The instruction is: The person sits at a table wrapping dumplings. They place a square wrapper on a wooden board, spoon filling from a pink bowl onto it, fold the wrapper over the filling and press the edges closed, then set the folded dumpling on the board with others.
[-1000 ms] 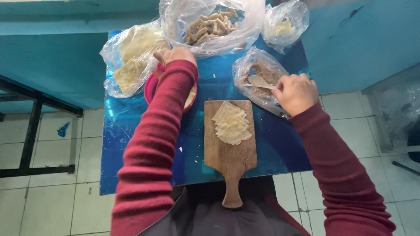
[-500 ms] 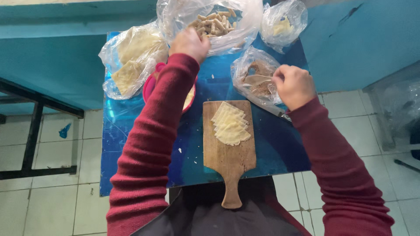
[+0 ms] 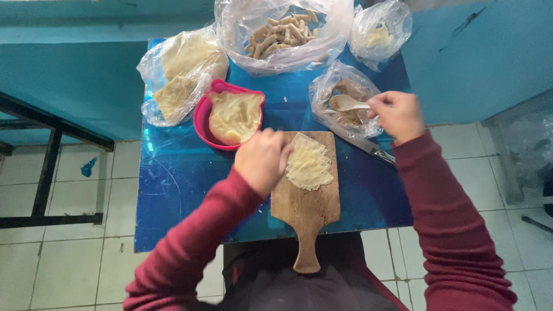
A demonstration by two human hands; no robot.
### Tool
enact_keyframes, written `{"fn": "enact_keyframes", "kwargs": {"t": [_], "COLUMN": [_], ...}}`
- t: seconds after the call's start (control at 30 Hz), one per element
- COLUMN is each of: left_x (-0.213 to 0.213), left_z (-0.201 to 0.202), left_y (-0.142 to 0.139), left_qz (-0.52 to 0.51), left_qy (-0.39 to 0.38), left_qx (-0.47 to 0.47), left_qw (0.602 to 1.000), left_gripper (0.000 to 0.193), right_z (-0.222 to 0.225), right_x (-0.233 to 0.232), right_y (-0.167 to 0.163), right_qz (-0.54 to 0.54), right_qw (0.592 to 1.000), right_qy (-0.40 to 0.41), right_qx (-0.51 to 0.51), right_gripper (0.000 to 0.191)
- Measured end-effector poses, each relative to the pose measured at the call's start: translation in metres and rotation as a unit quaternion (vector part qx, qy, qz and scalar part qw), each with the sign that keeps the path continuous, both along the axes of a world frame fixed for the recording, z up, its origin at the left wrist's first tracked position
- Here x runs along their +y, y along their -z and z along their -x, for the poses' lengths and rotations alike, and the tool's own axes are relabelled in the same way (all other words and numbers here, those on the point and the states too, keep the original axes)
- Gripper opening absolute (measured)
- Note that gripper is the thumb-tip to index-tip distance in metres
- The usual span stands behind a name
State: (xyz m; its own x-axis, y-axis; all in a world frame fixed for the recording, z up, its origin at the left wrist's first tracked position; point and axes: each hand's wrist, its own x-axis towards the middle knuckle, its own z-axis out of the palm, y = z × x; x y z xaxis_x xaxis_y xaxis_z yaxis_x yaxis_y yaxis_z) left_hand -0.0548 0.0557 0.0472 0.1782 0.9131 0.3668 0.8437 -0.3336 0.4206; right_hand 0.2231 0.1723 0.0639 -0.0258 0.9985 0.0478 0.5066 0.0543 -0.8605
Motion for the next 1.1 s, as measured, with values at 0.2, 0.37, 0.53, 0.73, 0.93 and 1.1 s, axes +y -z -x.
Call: {"fn": "enact_keyframes", "kwargs": {"t": [0.2,0.37,0.53,0.73,0.93,1.1], "left_x": [-0.047,-0.056,-0.057,-0.058,-0.056,-0.06], "left_z": [-0.015,-0.031,-0.036,-0.037,-0.035,-0.035], "left_y": [0.026,0.036,0.035,0.032,0.031,0.03], "left_qz": [0.056,0.046,0.057,0.067,0.077,0.064], "left_qy": [-0.02,-0.049,-0.071,-0.066,-0.077,-0.055], "left_qx": [-0.066,-0.1,-0.089,-0.097,-0.138,-0.17], "left_qw": [0.996,0.993,0.992,0.991,0.984,0.982], "left_gripper": [0.019,0.025,0.026,0.021,0.023,0.021], "right_z": [-0.03,-0.035,-0.017,-0.001,0.009,0.007], "right_x": [-0.005,-0.043,-0.09,-0.117,-0.136,-0.147], "right_y": [0.01,0.012,0.017,0.021,0.014,0.008], "right_qz": [0.049,0.086,0.124,0.12,-0.052,-0.289], "right_qw": [0.991,0.984,0.978,0.985,0.995,0.926], "right_qy": [0.007,-0.034,-0.082,-0.073,-0.084,-0.182], "right_qx": [0.121,0.153,0.144,0.103,-0.03,-0.159], "right_gripper": [0.014,0.012,0.015,0.017,0.012,0.023]}}
